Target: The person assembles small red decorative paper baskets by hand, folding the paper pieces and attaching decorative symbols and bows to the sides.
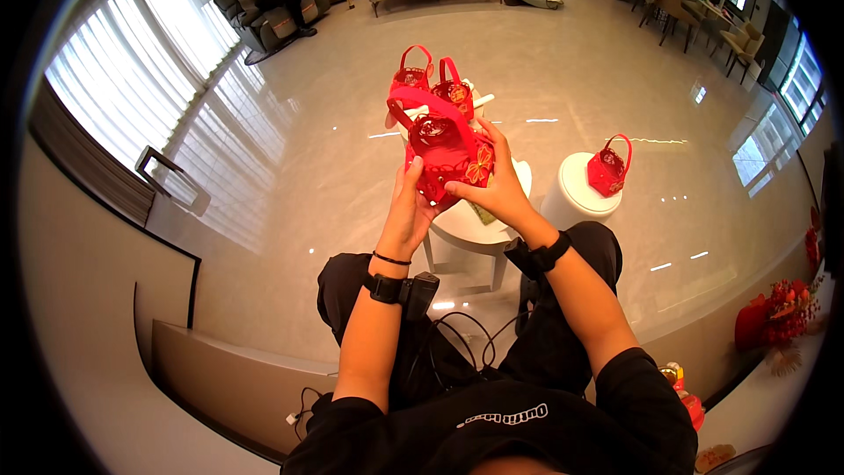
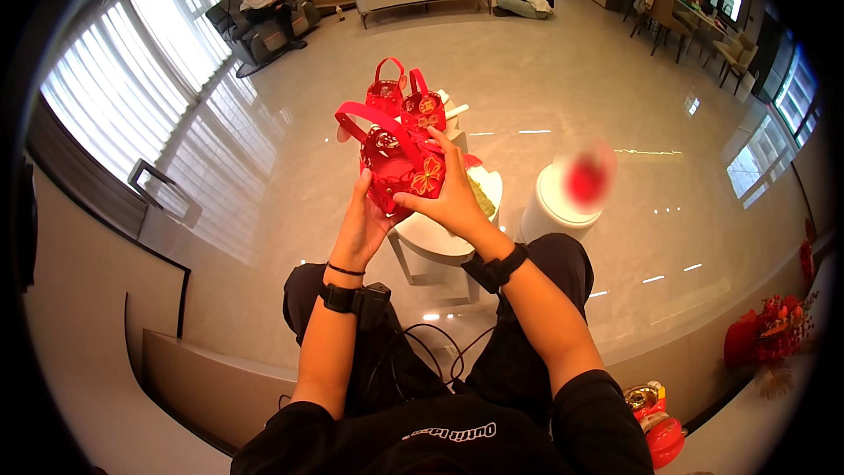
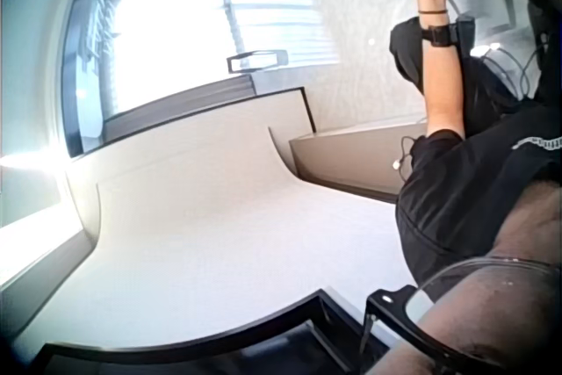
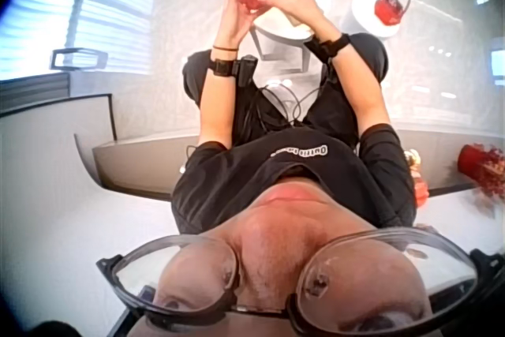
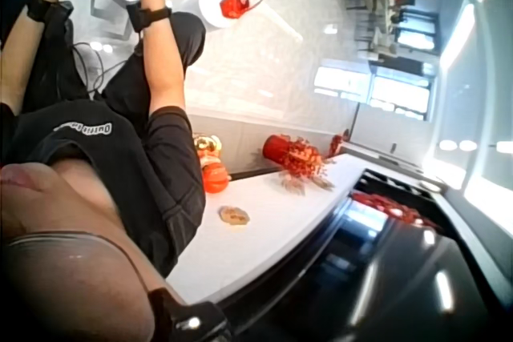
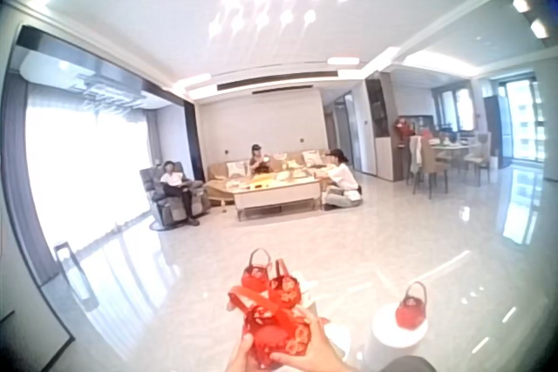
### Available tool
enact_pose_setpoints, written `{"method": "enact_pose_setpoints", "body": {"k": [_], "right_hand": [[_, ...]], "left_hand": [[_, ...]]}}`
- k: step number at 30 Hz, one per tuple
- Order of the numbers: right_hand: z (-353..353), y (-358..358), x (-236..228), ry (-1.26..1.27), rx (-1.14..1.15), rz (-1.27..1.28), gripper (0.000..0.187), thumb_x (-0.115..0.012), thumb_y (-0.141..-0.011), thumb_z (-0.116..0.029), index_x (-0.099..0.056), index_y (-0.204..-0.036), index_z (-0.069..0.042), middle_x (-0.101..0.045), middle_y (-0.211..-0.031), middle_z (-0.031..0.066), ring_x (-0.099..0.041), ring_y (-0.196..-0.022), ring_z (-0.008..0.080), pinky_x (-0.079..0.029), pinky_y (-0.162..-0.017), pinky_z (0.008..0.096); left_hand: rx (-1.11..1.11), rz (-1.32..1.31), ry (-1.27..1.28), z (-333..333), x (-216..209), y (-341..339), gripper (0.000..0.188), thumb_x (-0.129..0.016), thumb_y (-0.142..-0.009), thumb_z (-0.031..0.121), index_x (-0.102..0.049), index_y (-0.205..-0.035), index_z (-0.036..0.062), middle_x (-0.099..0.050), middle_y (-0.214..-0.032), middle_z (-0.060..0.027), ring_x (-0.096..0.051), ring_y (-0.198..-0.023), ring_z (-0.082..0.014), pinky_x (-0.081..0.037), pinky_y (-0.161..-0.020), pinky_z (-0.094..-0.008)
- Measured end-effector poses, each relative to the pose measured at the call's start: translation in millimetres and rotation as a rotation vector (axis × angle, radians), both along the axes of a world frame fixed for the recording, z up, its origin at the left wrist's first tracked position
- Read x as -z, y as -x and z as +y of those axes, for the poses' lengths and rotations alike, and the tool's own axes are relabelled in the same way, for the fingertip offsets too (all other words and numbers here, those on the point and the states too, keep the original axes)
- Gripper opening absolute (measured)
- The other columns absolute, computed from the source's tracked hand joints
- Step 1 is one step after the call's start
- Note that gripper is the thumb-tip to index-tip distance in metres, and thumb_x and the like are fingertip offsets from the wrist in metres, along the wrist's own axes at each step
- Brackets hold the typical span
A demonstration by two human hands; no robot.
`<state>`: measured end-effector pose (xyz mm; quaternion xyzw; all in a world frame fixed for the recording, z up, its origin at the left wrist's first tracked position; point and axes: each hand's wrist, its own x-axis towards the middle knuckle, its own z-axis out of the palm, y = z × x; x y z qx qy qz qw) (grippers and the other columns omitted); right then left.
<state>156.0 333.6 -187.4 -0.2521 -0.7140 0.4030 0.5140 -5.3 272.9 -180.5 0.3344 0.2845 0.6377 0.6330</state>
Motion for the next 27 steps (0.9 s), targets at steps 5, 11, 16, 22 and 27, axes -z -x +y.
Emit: {"method": "enact_pose_setpoints", "body": {"k": [5, 11, 16, 22, 27], "right_hand": [[1.5, -2.1, 2.9, -0.004, -0.008, 0.005, 0.105, -0.087, -0.067, -0.019, -0.019, -0.146, -0.008, -0.041, -0.133, 0.0163, -0.045, -0.125, 0.0247, -0.04, -0.105, 0.037], [-2.7, -6.7, -3.9, -0.006, 0.015, -0.006, 0.106, -0.088, -0.066, -0.02, -0.02, -0.146, -0.008, -0.039, -0.134, 0.0161, -0.044, -0.126, 0.0248, -0.039, -0.105, 0.037], [-6.2, -8.2, -10.1, -0.01, 0.018, -0.011, 0.106, -0.088, -0.066, -0.02, -0.02, -0.146, -0.008, -0.038, -0.134, 0.0163, -0.043, -0.126, 0.0251, -0.038, -0.106, 0.0373], [-2.8, -5.6, -5.1, -0.043, 0.047, -0.035, 0.106, -0.088, -0.065, -0.021, -0.02, -0.146, -0.008, -0.038, -0.133, 0.0162, -0.044, -0.126, 0.025, -0.038, -0.105, 0.0372], [-3.3, -6.5, -5.0, -0.06, 0.054, -0.061, 0.107, -0.089, -0.065, -0.021, -0.021, -0.146, -0.008, -0.039, -0.131, 0.0158, -0.045, -0.124, 0.0247, -0.039, -0.104, 0.0367]], "left_hand": [[0.011, -0.006, 0.002, 0.7, 0.0, -0.5, 0.056, -0.055, -0.095, 0.042, -0.034, -0.136, 0.012, -0.05, -0.133, -0.0093, -0.056, -0.118, -0.0229, -0.051, -0.094, -0.0431], [0.008, 0.005, 0.009, 2.9, 1.7, -3.7, 0.054, -0.054, -0.095, 0.043, -0.034, -0.136, 0.0128, -0.051, -0.131, -0.0085, -0.057, -0.116, -0.0221, -0.052, -0.093, -0.0418], [0.007, 0.006, 0.017, 2.6, 0.8, -4.9, 0.053, -0.054, -0.095, 0.043, -0.036, -0.135, 0.0134, -0.053, -0.13, -0.0077, -0.058, -0.116, -0.0212, -0.052, -0.092, -0.041], [0.003, -0.008, 0.017, 3.4, 2.8, -4.1, 0.052, -0.054, -0.095, 0.042, -0.037, -0.135, 0.0132, -0.053, -0.13, -0.0076, -0.057, -0.116, -0.0207, -0.052, -0.093, -0.0406], [-0.008, 0.0, 0.026, 2.2, 3.1, -2.2, 0.052, -0.054, -0.095, 0.042, -0.037, -0.135, 0.0126, -0.052, -0.131, -0.0071, -0.056, -0.117, -0.0203, -0.052, -0.093, -0.0396]]}}
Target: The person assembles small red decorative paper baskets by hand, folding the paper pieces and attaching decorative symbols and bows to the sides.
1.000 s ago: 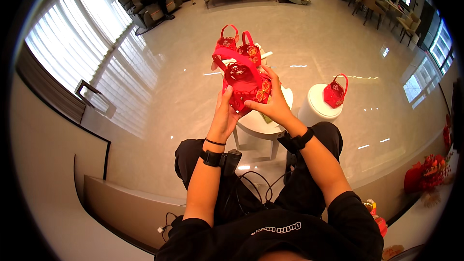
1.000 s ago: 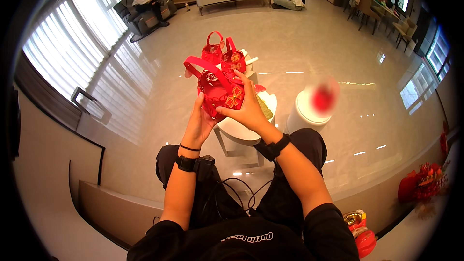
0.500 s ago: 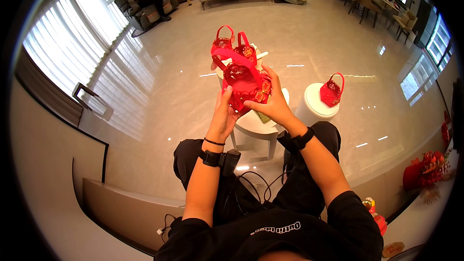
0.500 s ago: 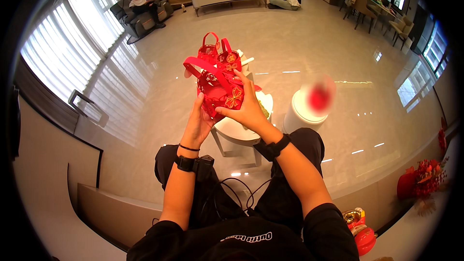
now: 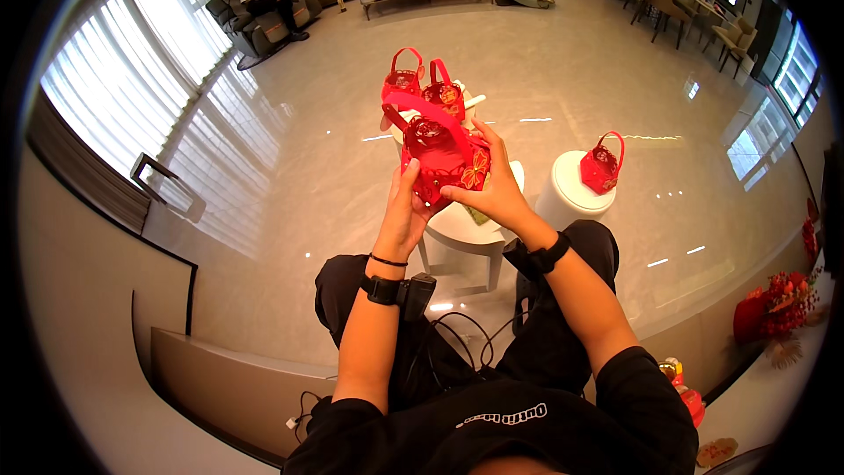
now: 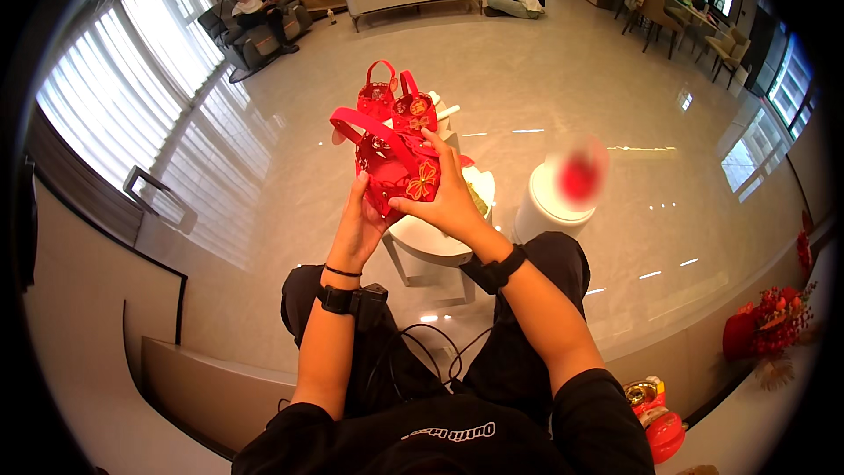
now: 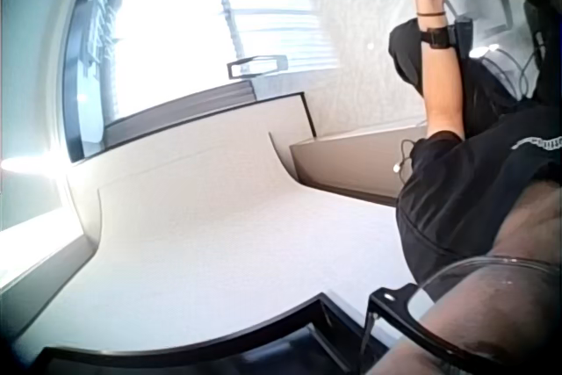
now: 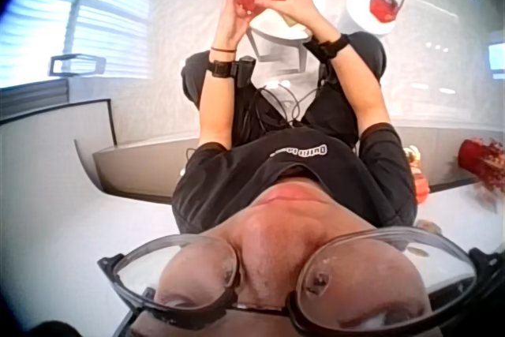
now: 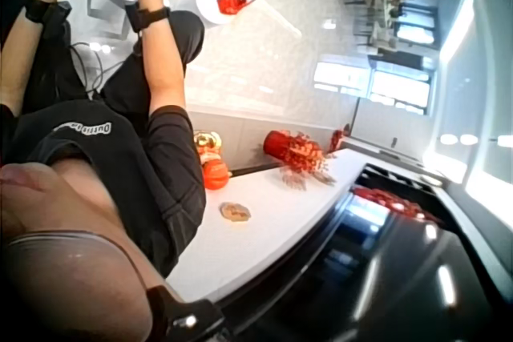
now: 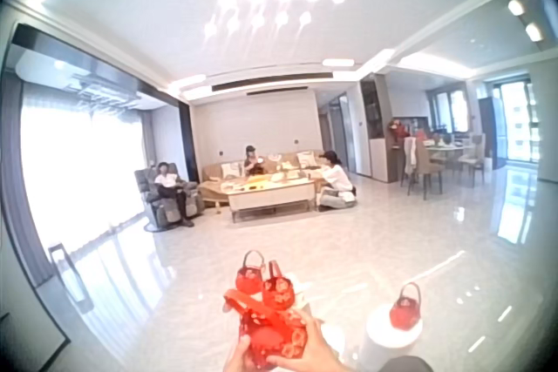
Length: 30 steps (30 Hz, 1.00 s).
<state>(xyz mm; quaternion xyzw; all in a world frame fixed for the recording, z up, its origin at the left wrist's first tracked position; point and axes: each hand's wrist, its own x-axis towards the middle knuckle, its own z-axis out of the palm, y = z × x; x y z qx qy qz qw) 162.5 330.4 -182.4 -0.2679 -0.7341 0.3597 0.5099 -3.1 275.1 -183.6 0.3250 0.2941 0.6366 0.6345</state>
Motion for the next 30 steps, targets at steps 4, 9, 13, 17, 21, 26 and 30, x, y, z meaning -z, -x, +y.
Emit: {"method": "enact_pose_setpoints", "body": {"k": [4, 9, 13, 17, 21, 26, 30], "right_hand": [[-0.3, -0.6, 0.3, 0.029, -0.012, 0.024, 0.107, -0.089, -0.065, -0.022, -0.021, -0.146, -0.008, -0.04, -0.13, 0.0155, -0.046, -0.123, 0.0246, -0.039, -0.104, 0.0365], [-0.1, -1.0, -0.9, 0.044, -0.022, 0.025, 0.107, -0.089, -0.064, -0.022, -0.021, -0.146, -0.008, -0.04, -0.13, 0.0157, -0.046, -0.123, 0.0246, -0.04, -0.104, 0.0365], [-2.1, -1.2, -3.4, 0.044, -0.018, 0.032, 0.107, -0.089, -0.064, -0.023, -0.021, -0.146, -0.008, -0.04, -0.13, 0.0158, -0.046, -0.123, 0.0249, -0.04, -0.104, 0.0366], [0.4, -0.7, 1.0, 0.033, -0.012, 0.018, 0.106, -0.089, -0.065, -0.022, -0.021, -0.146, -0.009, -0.04, -0.13, 0.0157, -0.046, -0.123, 0.0249, -0.04, -0.104, 0.0366], [0.3, -1.2, 0.9, 0.042, -0.018, 0.014, 0.106, -0.088, -0.065, -0.021, -0.021, -0.146, -0.009, -0.04, -0.13, 0.0159, -0.046, -0.123, 0.0247, -0.04, -0.104, 0.0367], [-0.4, -2.6, 0.4, 0.034, -0.021, 0.012, 0.107, -0.089, -0.063, -0.021, -0.022, -0.146, -0.009, -0.04, -0.132, 0.0154, -0.045, -0.124, 0.0249, -0.04, -0.104, 0.0374], [-9.9, -2.7, -10.1, -0.085, 0.036, -0.056, 0.106, -0.089, -0.062, -0.021, -0.024, -0.145, -0.009, -0.039, -0.133, 0.0149, -0.043, -0.126, 0.0254, -0.04, -0.104, 0.0376]], "left_hand": [[-0.011, 0.087, -0.009, -0.7, -1.5, -3.1, 0.059, -0.046, -0.097, 0.048, -0.034, -0.142, 0.0109, -0.052, -0.135, -0.0087, -0.055, -0.119, -0.0207, -0.049, -0.097, -0.0383], [-0.012, 0.09, -0.015, 0.4, -0.6, -2.3, 0.058, -0.046, -0.096, 0.047, -0.035, -0.141, 0.0112, -0.052, -0.134, -0.0082, -0.056, -0.118, -0.0205, -0.049, -0.097, -0.038], [-0.015, 0.095, -0.001, -0.6, -2.2, -2.8, 0.058, -0.047, -0.096, 0.047, -0.035, -0.14, 0.0113, -0.053, -0.133, -0.008, -0.056, -0.118, -0.0204, -0.049, -0.096, -0.0379], [-0.024, 0.102, -0.004, -0.6, -2.6, -2.7, 0.057, -0.047, -0.096, 0.047, -0.035, -0.14, 0.0115, -0.053, -0.133, -0.008, -0.057, -0.118, -0.0204, -0.049, -0.096, -0.0378], [-0.011, 0.116, -0.011, -0.5, -2.5, -2.1, 0.058, -0.047, -0.096, 0.048, -0.035, -0.14, 0.0115, -0.053, -0.133, -0.0077, -0.057, -0.118, -0.0206, -0.049, -0.096, -0.0384], [0.04, 0.066, 0.012, 0.0, -5.3, -1.4, 0.064, -0.048, -0.093, 0.053, -0.034, -0.14, 0.012, -0.053, -0.133, -0.0086, -0.057, -0.117, -0.0221, -0.051, -0.093, -0.0415], [0.057, 0.107, 0.044, 1.1, 0.1, 1.9, 0.071, -0.046, -0.091, 0.06, -0.034, -0.143, 0.013, -0.052, -0.136, -0.0093, -0.056, -0.119, -0.0231, -0.05, -0.095, -0.0428]]}}
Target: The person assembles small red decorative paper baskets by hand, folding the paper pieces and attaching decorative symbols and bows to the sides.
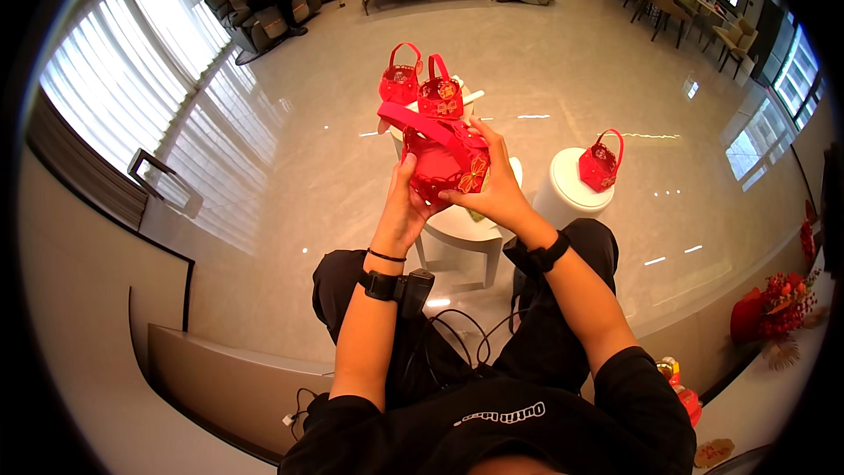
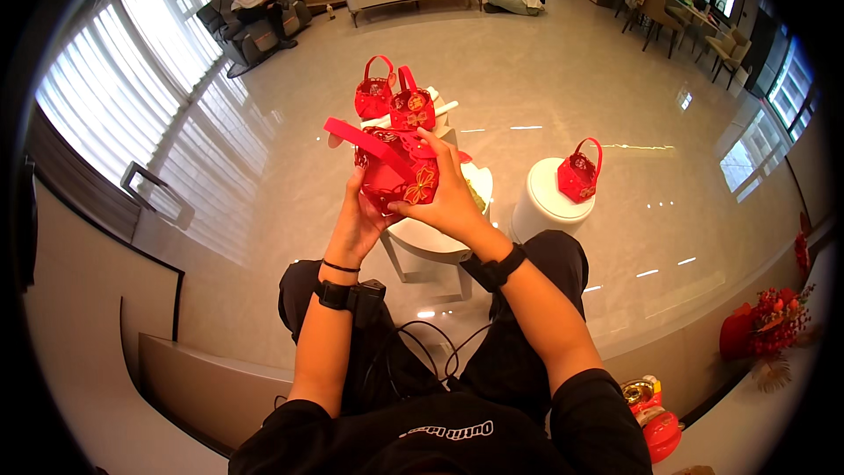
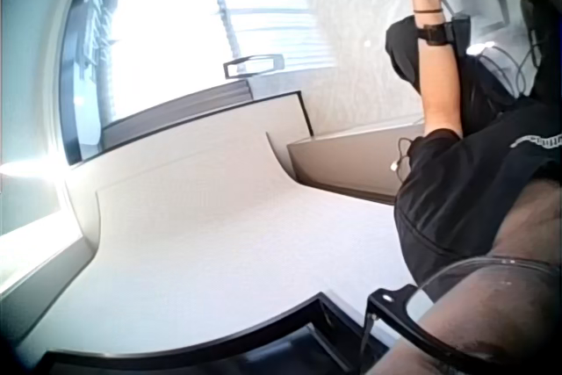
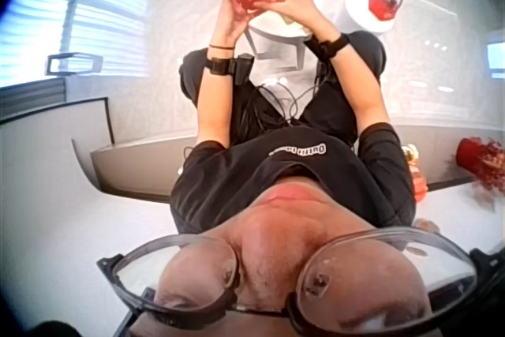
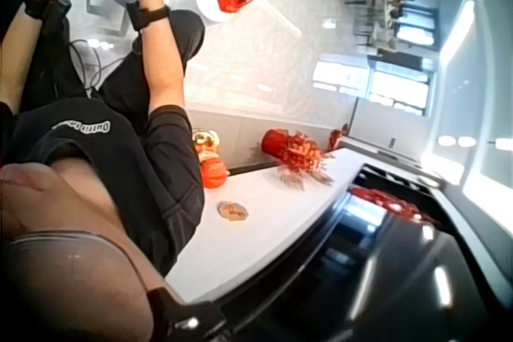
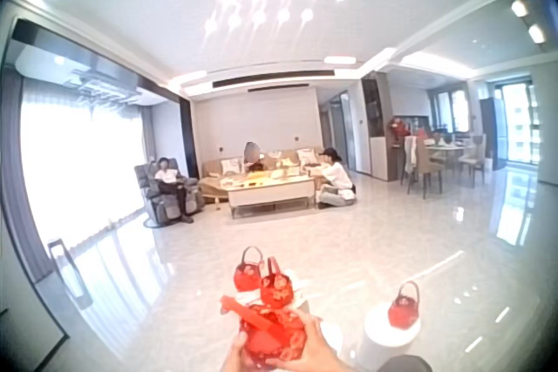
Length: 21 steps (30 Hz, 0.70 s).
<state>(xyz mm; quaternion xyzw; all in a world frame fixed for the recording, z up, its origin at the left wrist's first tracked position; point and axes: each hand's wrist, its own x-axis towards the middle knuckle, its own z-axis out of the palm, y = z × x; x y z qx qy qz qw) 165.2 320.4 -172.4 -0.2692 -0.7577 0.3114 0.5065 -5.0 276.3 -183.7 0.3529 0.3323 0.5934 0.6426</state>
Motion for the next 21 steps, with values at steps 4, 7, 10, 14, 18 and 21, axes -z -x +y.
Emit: {"method": "enact_pose_setpoints", "body": {"k": [4, 7, 10, 14, 18, 21], "right_hand": [[0.0, -2.2, -1.8, -0.008, 0.011, -0.007, 0.105, -0.089, -0.061, -0.02, -0.026, -0.145, -0.009, -0.039, -0.134, 0.0156, -0.042, -0.127, 0.026, -0.04, -0.104, 0.0375], [3.7, -3.0, 3.1, 0.074, -0.002, 0.029, 0.105, -0.088, -0.062, -0.02, -0.025, -0.145, -0.008, -0.038, -0.135, 0.0159, -0.044, -0.126, 0.0263, -0.04, -0.104, 0.0376], [5.2, -4.4, 4.4, 0.104, -0.02, 0.066, 0.104, -0.088, -0.064, -0.02, -0.025, -0.145, -0.008, -0.04, -0.134, 0.016, -0.045, -0.125, 0.0258, -0.04, -0.104, 0.0376], [15.0, -7.2, 15.0, 0.172, -0.033, 0.176, 0.102, -0.088, -0.064, -0.024, -0.026, -0.144, -0.009, -0.041, -0.128, 0.0187, -0.047, -0.122, 0.0284, -0.043, -0.101, 0.04], [17.1, -18.1, 5.4, 0.371, -0.092, 0.399, 0.098, -0.084, -0.071, -0.02, -0.02, -0.144, -0.008, -0.044, -0.128, 0.0177, -0.05, -0.12, 0.0263, -0.046, -0.098, 0.0376], [25.3, -39.3, -6.1, 0.444, -0.088, 0.575, 0.09, -0.078, -0.078, -0.016, -0.018, -0.144, -0.006, -0.046, -0.13, 0.0165, -0.05, -0.121, 0.0235, -0.045, -0.1, 0.038]], "left_hand": [[-0.013, 0.0, 0.003, -0.6, -2.8, -3.3, 0.069, -0.047, -0.091, 0.059, -0.035, -0.142, 0.0129, -0.052, -0.135, -0.0097, -0.056, -0.119, -0.0235, -0.049, -0.095, -0.0446], [0.019, -0.044, -0.018, -2.8, -8.0, -4.8, 0.068, -0.048, -0.092, 0.056, -0.035, -0.141, 0.0109, -0.052, -0.135, -0.0101, -0.056, -0.118, -0.024, -0.05, -0.095, -0.0461], [0.041, -0.077, -0.035, -4.4, -10.5, -5.4, 0.066, -0.05, -0.093, 0.052, -0.034, -0.14, 0.0086, -0.051, -0.134, -0.0105, -0.056, -0.119, -0.0234, -0.05, -0.095, -0.0453], [-0.069, -0.059, 0.0, -2.6, -6.3, -1.0, 0.067, -0.05, -0.093, 0.053, -0.035, -0.14, 0.0088, -0.051, -0.133, -0.0099, -0.051, -0.123, -0.0215, -0.042, -0.101, -0.0438], [-0.519, 0.148, -0.181, -15.3, -31.3, 1.2, 0.05, -0.052, -0.096, 0.035, -0.039, -0.135, 0.0061, -0.05, -0.131, -0.0113, -0.046, -0.125, -0.0225, -0.036, -0.104, -0.0451], [-0.464, 0.318, -0.582, -47.2, -94.7, -17.6, 0.035, -0.052, -0.095, 0.014, -0.045, -0.127, 0.0027, -0.054, -0.124, -0.0165, -0.053, -0.117, -0.0283, -0.04, -0.1, -0.0468]]}}
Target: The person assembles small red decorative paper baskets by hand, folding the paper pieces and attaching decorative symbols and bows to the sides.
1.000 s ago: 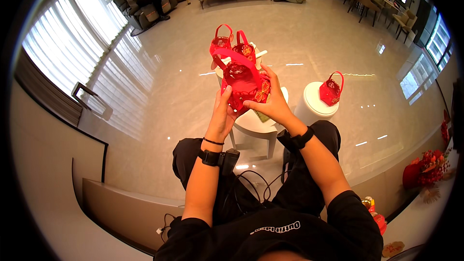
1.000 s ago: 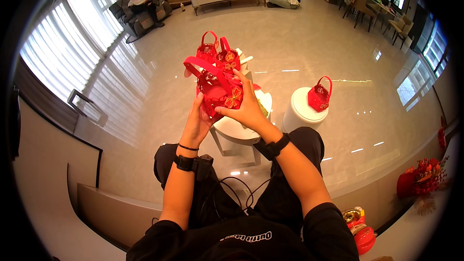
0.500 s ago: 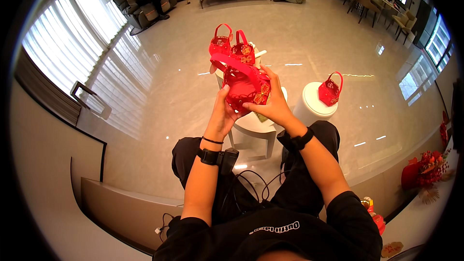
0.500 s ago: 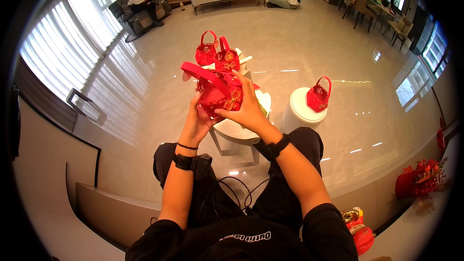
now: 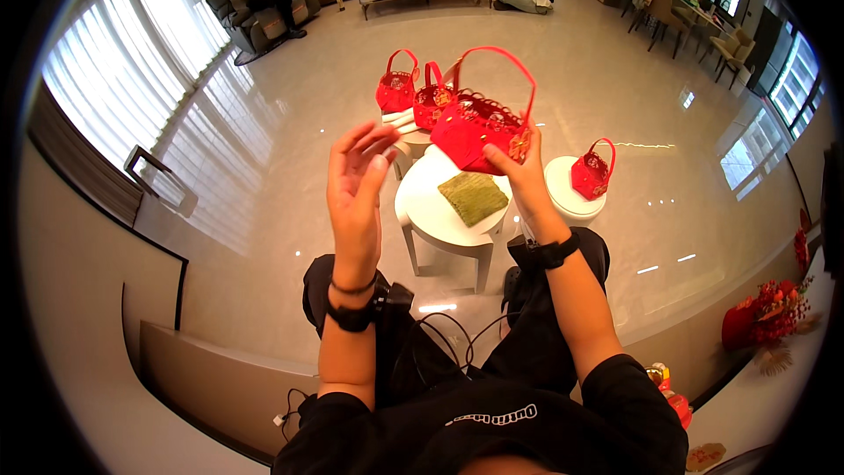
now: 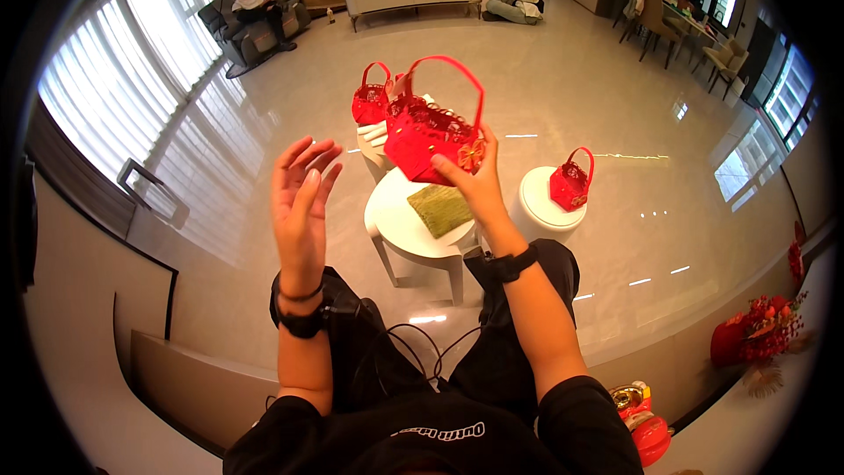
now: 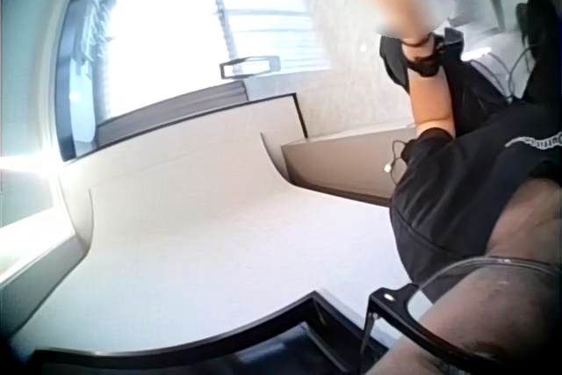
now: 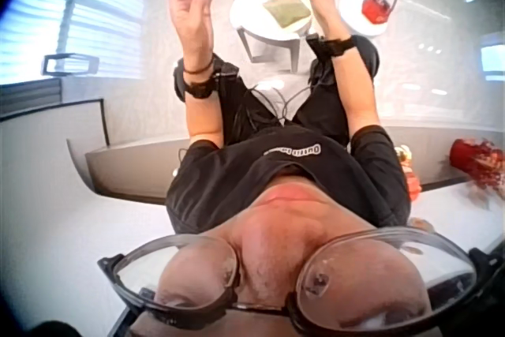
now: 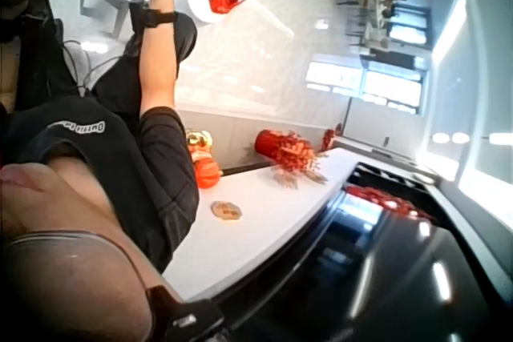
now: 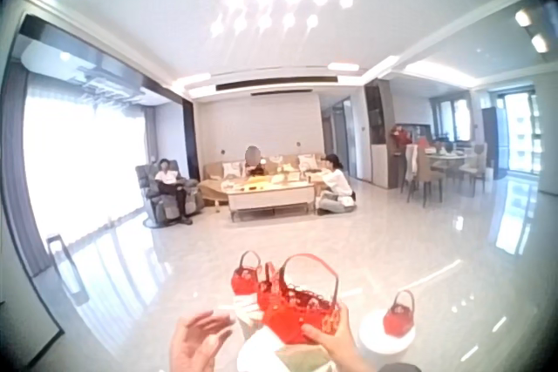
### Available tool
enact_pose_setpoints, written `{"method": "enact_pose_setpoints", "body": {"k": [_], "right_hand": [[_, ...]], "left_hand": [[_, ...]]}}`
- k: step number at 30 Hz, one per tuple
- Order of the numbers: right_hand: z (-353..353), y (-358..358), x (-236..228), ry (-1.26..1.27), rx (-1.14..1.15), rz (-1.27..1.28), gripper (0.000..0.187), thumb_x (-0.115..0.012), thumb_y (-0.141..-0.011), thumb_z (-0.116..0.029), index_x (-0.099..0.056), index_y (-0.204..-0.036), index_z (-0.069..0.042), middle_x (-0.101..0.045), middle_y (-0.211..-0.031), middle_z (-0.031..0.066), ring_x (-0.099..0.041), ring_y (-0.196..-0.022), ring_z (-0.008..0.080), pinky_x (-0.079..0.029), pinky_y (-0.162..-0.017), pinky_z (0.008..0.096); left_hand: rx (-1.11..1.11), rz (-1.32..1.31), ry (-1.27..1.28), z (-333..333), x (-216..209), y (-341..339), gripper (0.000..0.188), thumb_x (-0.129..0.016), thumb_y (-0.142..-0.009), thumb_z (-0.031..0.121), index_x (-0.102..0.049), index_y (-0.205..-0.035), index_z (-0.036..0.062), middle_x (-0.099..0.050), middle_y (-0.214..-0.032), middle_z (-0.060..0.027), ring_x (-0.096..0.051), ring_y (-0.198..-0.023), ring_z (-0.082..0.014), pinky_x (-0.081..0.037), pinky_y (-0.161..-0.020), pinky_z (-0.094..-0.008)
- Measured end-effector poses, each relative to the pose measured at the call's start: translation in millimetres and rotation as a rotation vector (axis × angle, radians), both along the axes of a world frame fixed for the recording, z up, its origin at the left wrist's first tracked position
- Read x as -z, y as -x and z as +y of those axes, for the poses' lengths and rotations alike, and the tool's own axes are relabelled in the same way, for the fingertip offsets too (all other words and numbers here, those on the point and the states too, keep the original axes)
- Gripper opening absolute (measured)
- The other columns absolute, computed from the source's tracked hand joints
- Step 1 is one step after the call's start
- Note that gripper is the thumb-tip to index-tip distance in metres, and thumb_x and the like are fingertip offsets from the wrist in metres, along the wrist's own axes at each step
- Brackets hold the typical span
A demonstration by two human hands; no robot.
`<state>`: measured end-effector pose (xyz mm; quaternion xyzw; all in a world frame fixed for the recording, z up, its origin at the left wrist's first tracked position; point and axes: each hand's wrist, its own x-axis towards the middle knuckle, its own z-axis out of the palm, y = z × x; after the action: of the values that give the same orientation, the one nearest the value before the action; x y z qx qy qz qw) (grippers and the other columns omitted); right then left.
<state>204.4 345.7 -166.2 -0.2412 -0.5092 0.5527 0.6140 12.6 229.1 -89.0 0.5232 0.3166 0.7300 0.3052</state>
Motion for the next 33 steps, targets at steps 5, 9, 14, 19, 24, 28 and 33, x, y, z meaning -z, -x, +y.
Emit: {"method": "enact_pose_setpoints", "body": {"k": [5, 9, 14, 19, 24, 28, 33], "right_hand": [[8.0, -21.0, -1.2, 0.167, -0.015, 0.267, 0.065, -0.071, -0.086, -0.016, -0.03, -0.135, -0.008, -0.05, -0.129, 0.0115, -0.052, -0.118, 0.0215, -0.043, -0.102, 0.0377], [6.8, -42.6, 3.9, 0.21, 0.0, 0.359, 0.046, -0.068, -0.089, -0.024, -0.046, -0.128, -0.014, -0.052, -0.129, 0.0035, -0.051, -0.118, 0.0177, -0.044, -0.099, 0.0358], [8.4, -60.6, 10.2, 0.289, 0.071, 0.421, 0.042, -0.069, -0.088, -0.027, -0.052, -0.123, -0.012, -0.054, -0.127, 0.0036, -0.052, -0.114, 0.0174, -0.046, -0.097, 0.0353], [12.3, -58.1, 15.7, 0.288, 0.009, 0.412, 0.046, -0.071, -0.087, -0.029, -0.048, -0.124, -0.016, -0.052, -0.127, 0.0016, -0.05, -0.114, 0.0152, -0.045, -0.095, 0.0333], [12.2, -63.9, 13.6, 0.271, 0.029, 0.394, 0.048, -0.071, -0.086, -0.03, -0.045, -0.125, -0.019, -0.051, -0.127, 0.0002, -0.049, -0.114, 0.0138, -0.044, -0.093, 0.0322], [11.0, -53.8, 16.1, 0.288, 0.023, 0.399, 0.046, -0.07, -0.087, -0.029, -0.045, -0.125, -0.019, -0.051, -0.127, 0.0002, -0.049, -0.113, 0.0138, -0.043, -0.093, 0.0323], [11.0, -55.3, 11.0, 0.279, 0.031, 0.393, 0.047, -0.07, -0.087, -0.029, -0.045, -0.125, -0.018, -0.052, -0.126, 0.0002, -0.049, -0.113, 0.0136, -0.043, -0.093, 0.0323]], "left_hand": [[0.515, 0.507, -0.402, -83.6, -83.1, -37.7, 0.032, -0.052, -0.09, 0.0, -0.049, -0.122, -0.0014, -0.06, -0.116, -0.0152, -0.059, -0.108, -0.0245, -0.043, -0.097, -0.038], [0.595, 0.736, -0.504, -102.3, -107.8, -53.9, 0.03, -0.054, -0.089, 0.001, -0.051, -0.119, -0.0013, -0.061, -0.113, -0.0151, -0.06, -0.104, -0.0251, -0.044, -0.096, -0.0387], [0.598, 0.819, -0.53, -110.9, -118.1, -56.1, 0.027, -0.056, -0.087, 0.001, -0.055, -0.114, -0.0011, -0.063, -0.109, -0.0151, -0.061, -0.099, -0.0257, -0.045, -0.093, -0.0396], [0.591, 0.863, -0.544, -118.7, -123.4, -58.3, 0.024, -0.059, -0.086, 0.002, -0.058, -0.11, -0.001, -0.064, -0.105, -0.015, -0.062, -0.095, -0.0263, -0.047, -0.091, -0.0405], [0.621, 0.861, -0.579, -116.9, -127.1, -60.2, 0.022, -0.061, -0.084, 0.002, -0.062, -0.106, -0.0009, -0.066, -0.101, -0.015, -0.063, -0.09, -0.027, -0.048, -0.089, -0.0414], [0.631, 0.882, -0.56, -115.5, -132.7, -60.1, 0.02, -0.063, -0.083, 0.003, -0.065, -0.102, -0.0008, -0.067, -0.097, -0.015, -0.064, -0.086, -0.0275, -0.049, -0.087, -0.0421], [0.663, 0.791, -0.542, -105.4, -142.1, -72.1, 0.017, -0.065, -0.082, 0.004, -0.068, -0.098, -0.0007, -0.068, -0.093, -0.0149, -0.065, -0.081, -0.0281, -0.05, -0.085, -0.043]]}}
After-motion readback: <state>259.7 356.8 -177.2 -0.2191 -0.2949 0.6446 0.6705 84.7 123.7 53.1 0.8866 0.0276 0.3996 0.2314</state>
